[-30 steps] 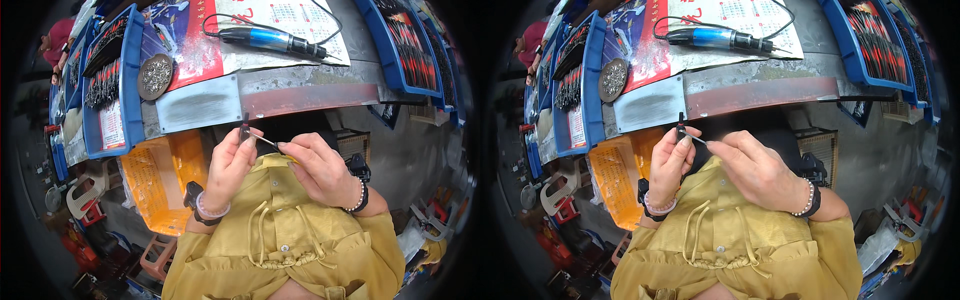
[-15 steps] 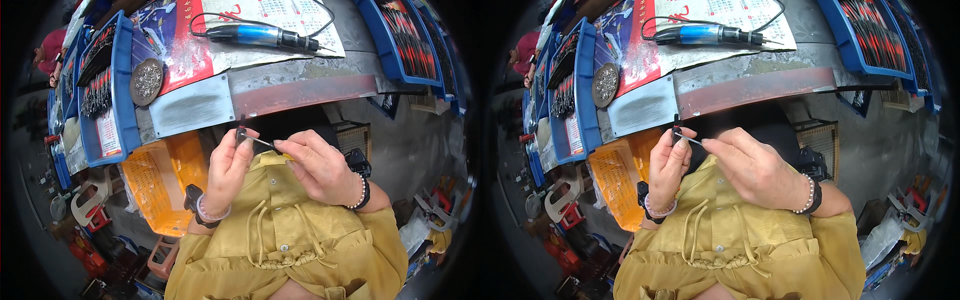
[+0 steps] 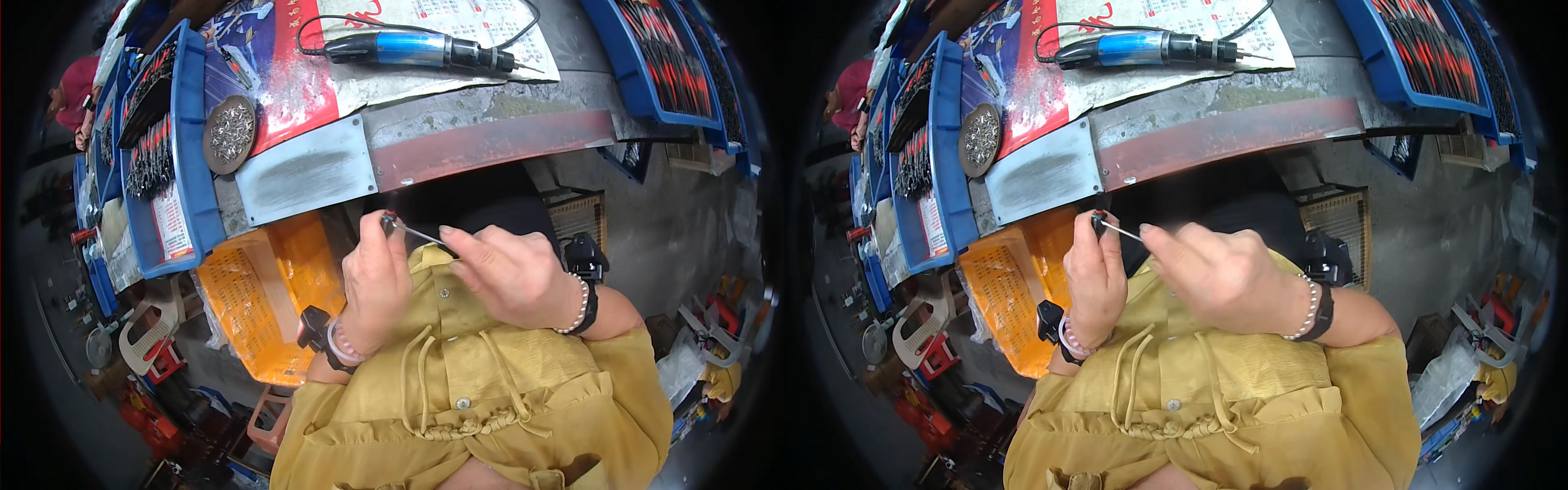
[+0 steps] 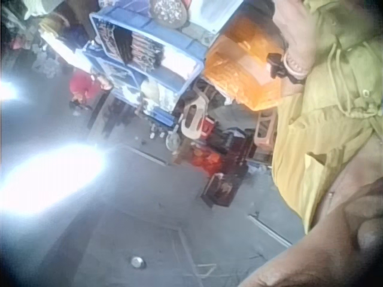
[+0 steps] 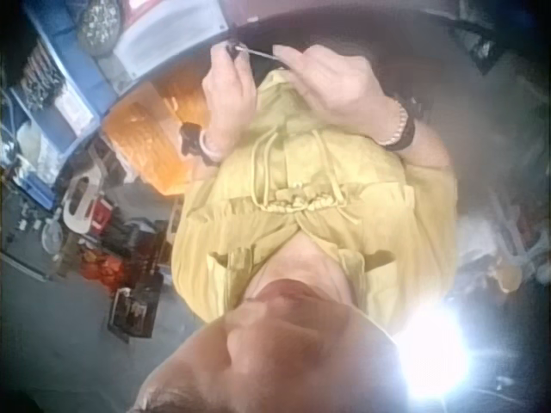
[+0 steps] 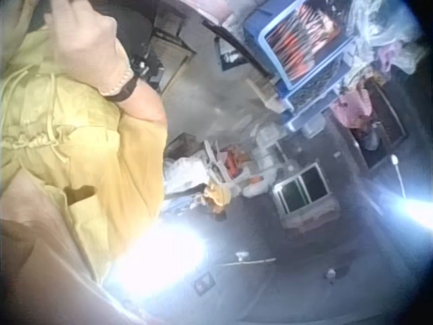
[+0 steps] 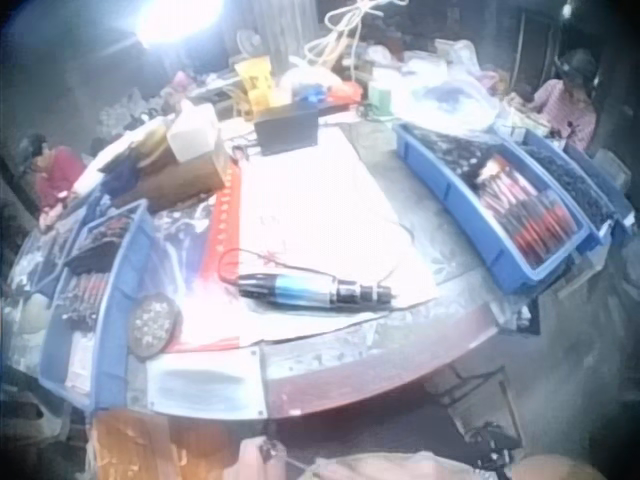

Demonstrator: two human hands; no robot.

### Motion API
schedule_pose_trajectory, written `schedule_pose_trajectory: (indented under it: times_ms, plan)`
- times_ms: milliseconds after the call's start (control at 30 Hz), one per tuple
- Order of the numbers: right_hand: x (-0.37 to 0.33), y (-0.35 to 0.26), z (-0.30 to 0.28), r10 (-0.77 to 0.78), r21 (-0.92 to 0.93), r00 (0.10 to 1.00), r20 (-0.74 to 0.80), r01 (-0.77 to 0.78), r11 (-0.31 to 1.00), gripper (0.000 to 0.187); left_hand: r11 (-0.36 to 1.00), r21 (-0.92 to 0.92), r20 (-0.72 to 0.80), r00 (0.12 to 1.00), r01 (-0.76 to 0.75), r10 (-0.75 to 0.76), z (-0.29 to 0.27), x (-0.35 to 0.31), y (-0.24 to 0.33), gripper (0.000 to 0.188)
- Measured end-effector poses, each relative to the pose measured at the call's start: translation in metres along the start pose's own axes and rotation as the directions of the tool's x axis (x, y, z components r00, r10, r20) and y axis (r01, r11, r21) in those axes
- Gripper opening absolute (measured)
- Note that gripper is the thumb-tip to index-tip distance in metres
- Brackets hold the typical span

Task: The person assembles small key components at a workbench. They insert a metal pin into a black plastic housing, use a rotary tool to grind the pin, then use pliers to trim and adjust the assembly. The process is repeated for a second component.

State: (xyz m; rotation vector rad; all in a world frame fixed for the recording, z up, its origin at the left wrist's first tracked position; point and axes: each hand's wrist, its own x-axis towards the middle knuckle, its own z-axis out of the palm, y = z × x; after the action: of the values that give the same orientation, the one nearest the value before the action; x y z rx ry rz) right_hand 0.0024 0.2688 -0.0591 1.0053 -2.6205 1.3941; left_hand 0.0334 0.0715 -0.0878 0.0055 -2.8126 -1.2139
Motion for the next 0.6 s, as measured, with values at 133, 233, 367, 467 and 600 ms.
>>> schedule_pose_trajectory:
  times_ms: [133, 233, 367, 467, 600]
  plan:
    - [0.002, 0.014, 0.023, 0.249, 0.448, 0.964, -0.094, -0.183, 0.875, 0.025, 0.988, 0.154, -0.022, 0.999, 0.033, -0.030, 0.009, -0.004, -0.004, 0.021]
    - [0.004, 0.023, 0.023, 0.617, 0.713, 0.527, 0.585, -0.697, -0.080, 0.023, 0.974, 0.214, -0.019, 0.998, 0.069, -0.067, 0.012, -0.008, -0.007, 0.020]
    - [0.005, 0.011, 0.018, -0.145, -0.247, 0.987, 0.070, 0.157, 0.956, 0.034, 0.992, 0.104, -0.035, 0.997, 0.070, -0.066, 0.010, -0.008, -0.012, 0.019]
    - [0.005, 0.000, 0.014, -0.130, -0.388, 0.979, 0.156, 0.181, 0.904, 0.049, 0.994, 0.100, -0.039, 0.999, 0.038, -0.034, 0.010, -0.008, -0.012, 0.019]
    - [0.005, 0.004, 0.020, 0.017, -0.113, 0.992, 0.122, -0.003, 0.994, 0.043, 0.991, 0.122, -0.092, 0.995, 0.061, -0.050, 0.012, -0.009, -0.012, 0.012]
